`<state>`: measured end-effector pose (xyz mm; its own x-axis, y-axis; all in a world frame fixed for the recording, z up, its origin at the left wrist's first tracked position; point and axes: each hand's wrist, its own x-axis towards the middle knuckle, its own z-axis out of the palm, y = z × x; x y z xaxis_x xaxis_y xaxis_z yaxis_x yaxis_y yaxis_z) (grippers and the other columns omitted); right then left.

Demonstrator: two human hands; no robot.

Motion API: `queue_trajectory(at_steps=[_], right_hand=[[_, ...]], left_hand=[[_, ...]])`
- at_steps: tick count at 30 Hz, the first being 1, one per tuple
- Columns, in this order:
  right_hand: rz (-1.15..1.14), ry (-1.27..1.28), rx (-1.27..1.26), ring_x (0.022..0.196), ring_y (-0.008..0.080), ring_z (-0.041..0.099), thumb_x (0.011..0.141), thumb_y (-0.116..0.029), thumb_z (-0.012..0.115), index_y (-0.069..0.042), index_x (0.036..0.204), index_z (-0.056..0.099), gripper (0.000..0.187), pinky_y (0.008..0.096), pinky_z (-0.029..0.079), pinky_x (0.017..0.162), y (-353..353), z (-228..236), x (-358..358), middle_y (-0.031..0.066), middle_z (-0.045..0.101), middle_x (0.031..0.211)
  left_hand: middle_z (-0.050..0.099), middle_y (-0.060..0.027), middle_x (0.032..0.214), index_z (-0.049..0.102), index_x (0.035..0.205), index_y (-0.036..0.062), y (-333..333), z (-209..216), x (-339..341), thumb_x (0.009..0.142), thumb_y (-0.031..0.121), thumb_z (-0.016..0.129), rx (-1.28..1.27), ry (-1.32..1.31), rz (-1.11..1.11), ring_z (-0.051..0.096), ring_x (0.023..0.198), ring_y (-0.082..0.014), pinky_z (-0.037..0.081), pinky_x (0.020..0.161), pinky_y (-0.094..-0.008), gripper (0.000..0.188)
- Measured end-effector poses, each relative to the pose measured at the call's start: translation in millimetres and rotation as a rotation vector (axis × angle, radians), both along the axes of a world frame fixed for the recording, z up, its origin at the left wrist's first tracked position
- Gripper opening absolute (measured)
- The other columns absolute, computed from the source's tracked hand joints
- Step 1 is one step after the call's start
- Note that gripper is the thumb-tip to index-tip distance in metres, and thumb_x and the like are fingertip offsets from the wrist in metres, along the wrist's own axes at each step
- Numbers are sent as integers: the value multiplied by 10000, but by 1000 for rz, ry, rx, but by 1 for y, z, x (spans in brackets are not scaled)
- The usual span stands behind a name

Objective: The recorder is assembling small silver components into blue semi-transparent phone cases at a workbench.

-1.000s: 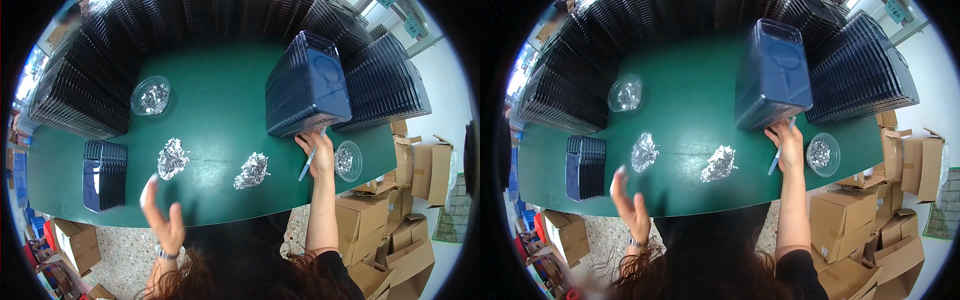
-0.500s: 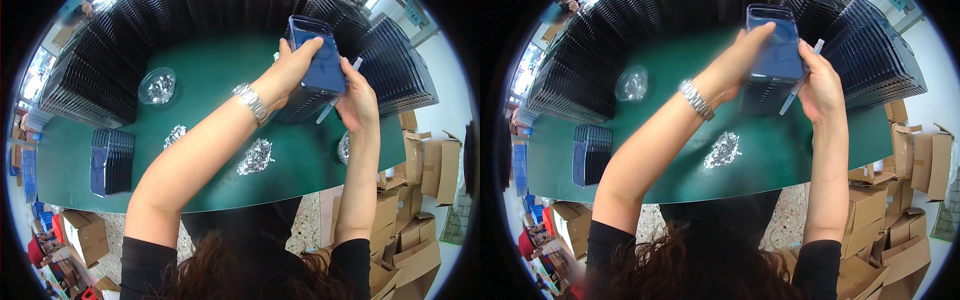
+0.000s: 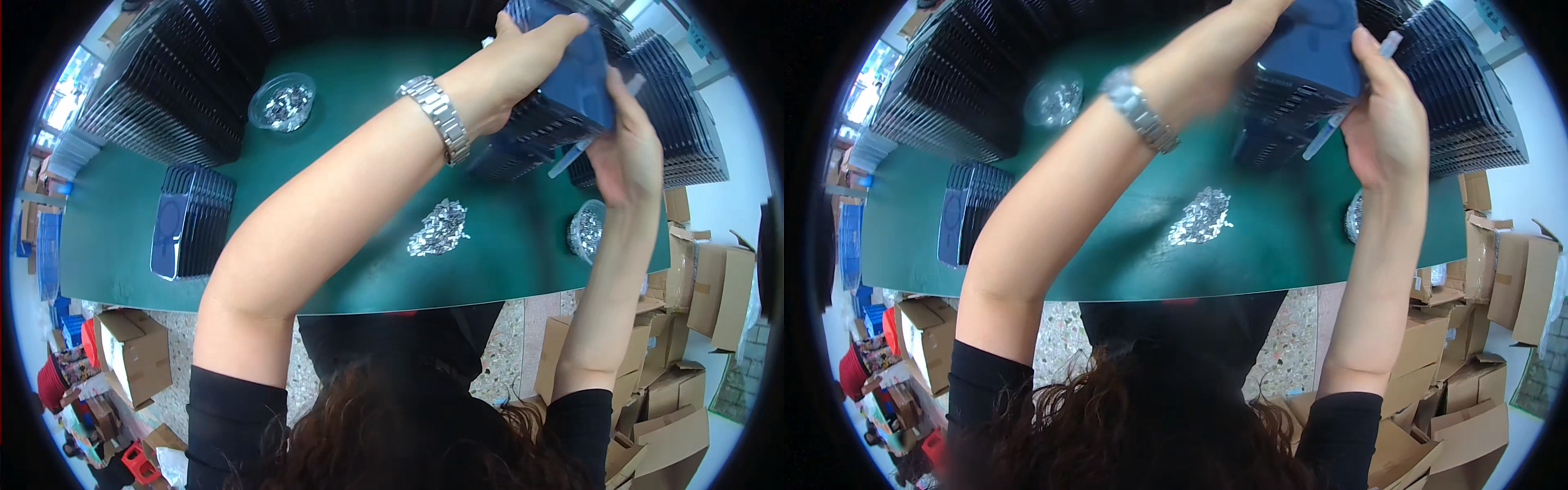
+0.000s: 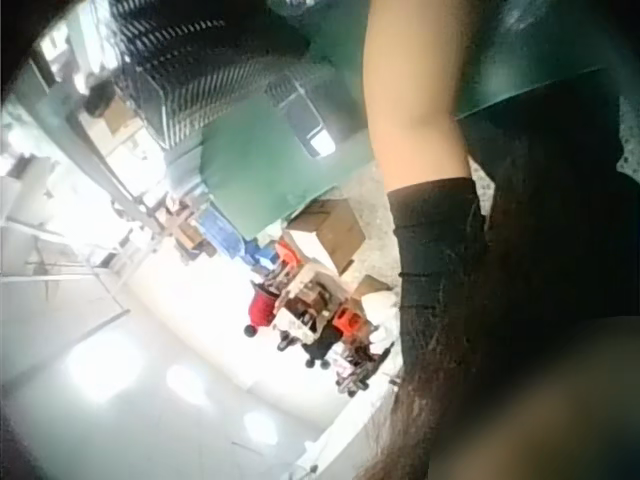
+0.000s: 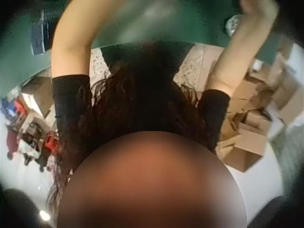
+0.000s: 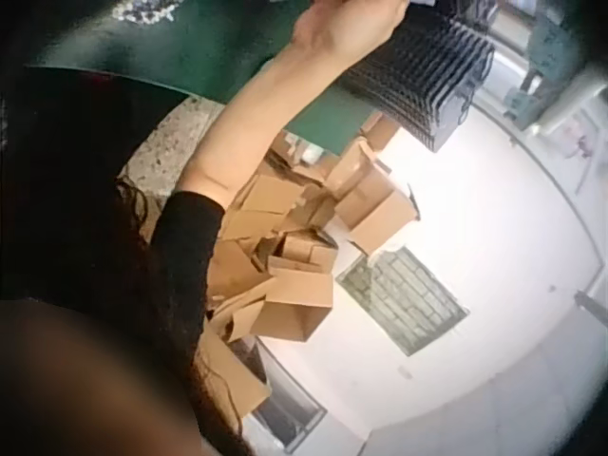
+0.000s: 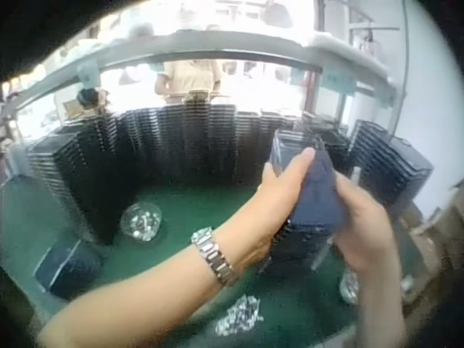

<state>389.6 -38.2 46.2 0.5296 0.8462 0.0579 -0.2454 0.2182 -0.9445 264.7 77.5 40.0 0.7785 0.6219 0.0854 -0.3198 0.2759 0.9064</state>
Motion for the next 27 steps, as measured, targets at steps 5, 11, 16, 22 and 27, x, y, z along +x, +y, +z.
queue_trajectory(at_steps=[5, 11, 16, 22, 27], right_hand=[[166, -80, 120, 1195, 136, 676, 1145, -280, 517, 21, 1529, 547, 489, 306, 518, 1025, -20, -2, -71, 80, 714, 1336], [326, 61, -136, 1607, 240, 262, 1166, -251, 466, 127, 1658, 182, 682, 349, 195, 1299, -67, -90, -172, 214, 277, 1741], [406, 300, -222, 1631, 237, 193, 1175, -214, 431, 115, 1672, 88, 688, 356, 168, 1309, -93, -126, -198, 199, 181, 1775], [471, 188, -334, 1558, 245, 367, 1173, -171, 370, 16, 1706, 131, 614, 393, 317, 1261, -113, -130, -196, 170, 305, 1733], [561, -32, -616, 986, 203, 731, 1146, -197, 500, 26, 1574, 485, 483, 353, 592, 778, -123, -95, -144, 176, 673, 1416]], left_hand=[[668, -59, 1308, 620, 1404, 59, -23, -12, -85, 1098, 476, 571, 161, -11, 185, 635, 1153, -146, 518, 1001, -326, 520], [325, -205, 1689, 12, 1709, -7, -88, -79, -213, 1155, 451, 457, -234, 345, 159, 334, 1560, -263, 274, 1276, -362, 845], [204, -225, 1750, -29, 1707, -20, -107, -108, -241, 1164, 489, 389, -268, 472, 107, 229, 1615, -279, 225, 1298, -366, 853], [283, -262, 1713, -36, 1698, -42, -103, -96, -252, 1158, 427, 445, 45, 653, 100, 339, 1568, -304, 300, 1266, -375, 861], [319, -371, 1655, 57, 1690, -71, -116, -74, -253, 960, 434, 784, 558, 810, 341, 381, 1537, -453, 324, 1252, -501, 1147]])
